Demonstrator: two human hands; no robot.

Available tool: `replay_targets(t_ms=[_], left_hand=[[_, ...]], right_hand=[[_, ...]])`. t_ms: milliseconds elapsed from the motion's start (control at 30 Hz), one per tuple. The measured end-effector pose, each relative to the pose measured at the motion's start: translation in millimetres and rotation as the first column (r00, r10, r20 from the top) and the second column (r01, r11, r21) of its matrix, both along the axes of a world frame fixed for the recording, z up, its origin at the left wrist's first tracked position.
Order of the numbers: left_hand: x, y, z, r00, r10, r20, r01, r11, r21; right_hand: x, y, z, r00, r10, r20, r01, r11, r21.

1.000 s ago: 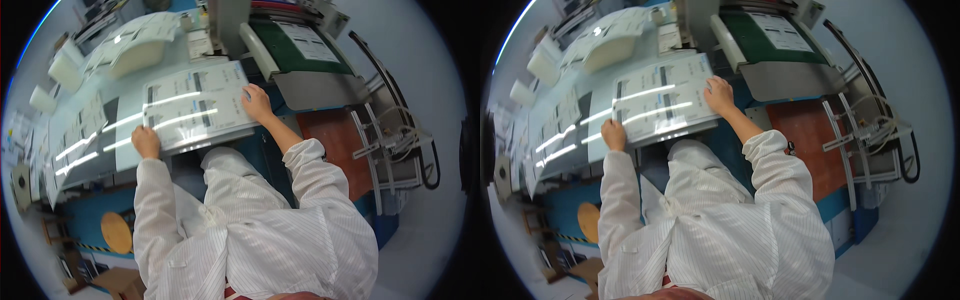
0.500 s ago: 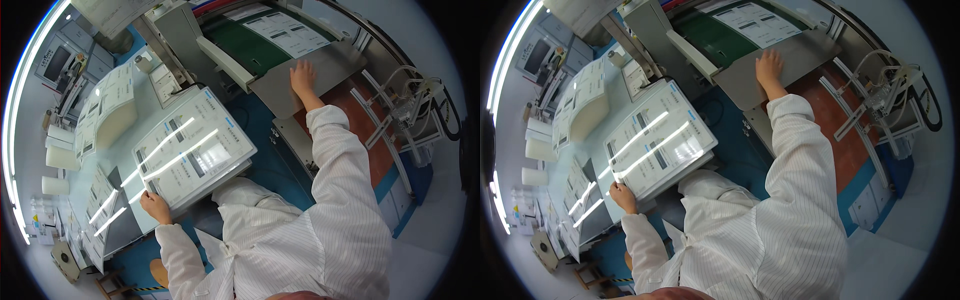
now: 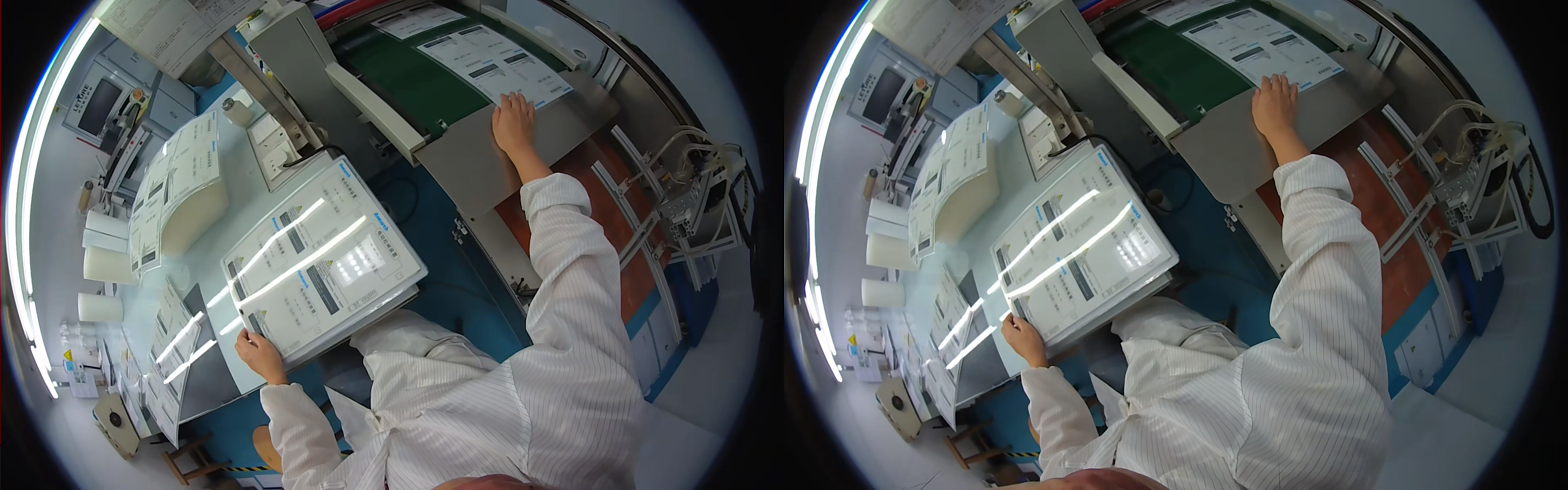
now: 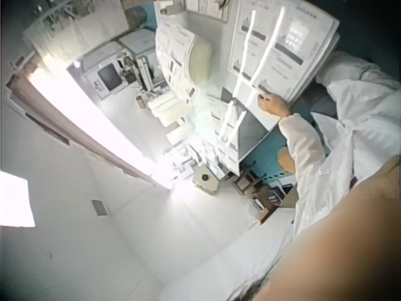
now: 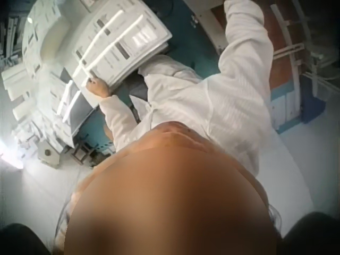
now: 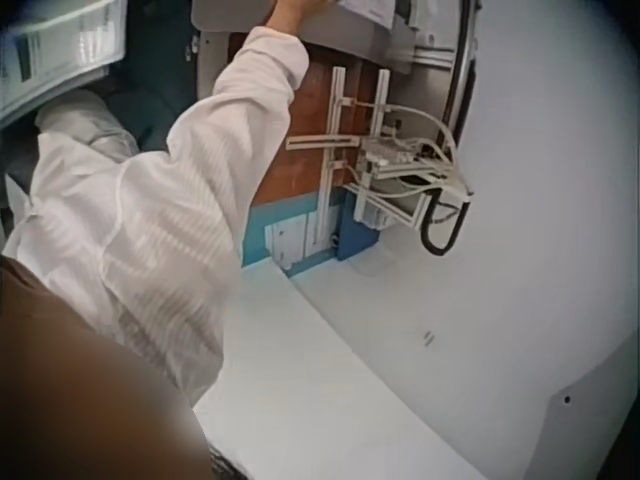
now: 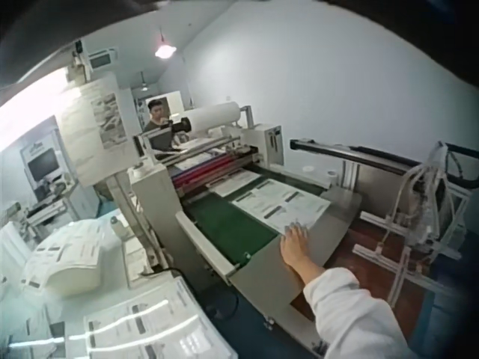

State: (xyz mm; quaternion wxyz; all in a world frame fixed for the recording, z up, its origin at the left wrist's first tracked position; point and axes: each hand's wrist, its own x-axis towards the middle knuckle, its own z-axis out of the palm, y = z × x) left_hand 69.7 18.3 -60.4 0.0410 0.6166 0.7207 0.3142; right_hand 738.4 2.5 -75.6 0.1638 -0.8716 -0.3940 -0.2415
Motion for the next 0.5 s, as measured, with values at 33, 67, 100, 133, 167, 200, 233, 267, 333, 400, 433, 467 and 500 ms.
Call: replay_targets(t_ms=[33,67,100,133,167,200,233,267,333,400,433,467,500], left_hand=[[0.5,-1.2,1.0,1.000,-0.005,-0.001,0.005,1.000,0.003],[-0.8,-0.4,0.3,1.000,-0.005,-0.008,0.005,1.000,0.008],[-2.2,1.0,-3.2,1.000,-0.008,-0.007,0.009,1.000,0.015],[-2.8,2.1,-5.2,1.000,-0.014,-0.006,0.014,1.000,0.023],[-3.2,2.7,-6.3,1.000,-0.023,-0.015,0.023,0.999,0.029],[-3.9,2.3,-7.3,0.999,-0.030,-0.018,0.031,0.999,0.037],[-4.1,2.8,-8.5,0.999,-0.039,-0.021,0.040,0.998,0.044],[-0.4,1.5,-6.7,1.000,-0.018,-0.005,0.018,0.999,0.028],[-4.3,-0.7,-6.5,0.999,-0.029,-0.015,0.030,0.999,0.032],[-3.1,-1.7,-7.6,1.000,-0.026,-0.008,0.026,0.999,0.025],[-3.8,-0.5,-7.6,1.000,-0.028,-0.001,0.028,0.999,0.023],[-5.0,0.3,-8.0,1.000,-0.027,0.007,0.027,0.999,0.019],[-6.3,1.9,-8.5,1.000,-0.025,0.008,0.025,1.000,0.012]], right_hand=[[0.4,-0.6,-0.4,1.000,0.004,-0.006,-0.004,1.000,0.001],[1.9,-0.9,-0.5,1.000,-0.003,0.017,0.003,1.000,0.001],[2.5,-1.0,-1.3,0.999,-0.012,0.039,0.012,1.000,0.003],[2.1,-0.7,-2.9,0.999,-0.018,0.030,0.017,1.000,0.009],[2.3,-1.4,-4.7,0.999,-0.021,0.041,0.020,1.000,0.017],[3.2,-2.7,-6.2,0.998,-0.026,0.052,0.024,0.999,0.025],[5.9,-3.4,-6.5,0.998,-0.039,0.043,0.037,0.999,0.030],[5.5,-4.0,-4.6,0.998,-0.030,0.062,0.029,0.999,0.019],[1.0,-3.9,-3.2,0.997,-0.035,0.072,0.035,0.999,0.006],[-0.8,-2.4,-3.3,0.997,-0.034,0.075,0.033,0.999,0.013],[-1.0,-3.9,-2.8,0.997,-0.037,0.074,0.036,0.999,0.007],[-1.2,-4.8,-1.7,0.994,-0.057,0.094,0.057,0.998,0.001],[-1.7,-5.1,-0.1,0.991,-0.074,0.115,0.075,0.997,-0.006]])
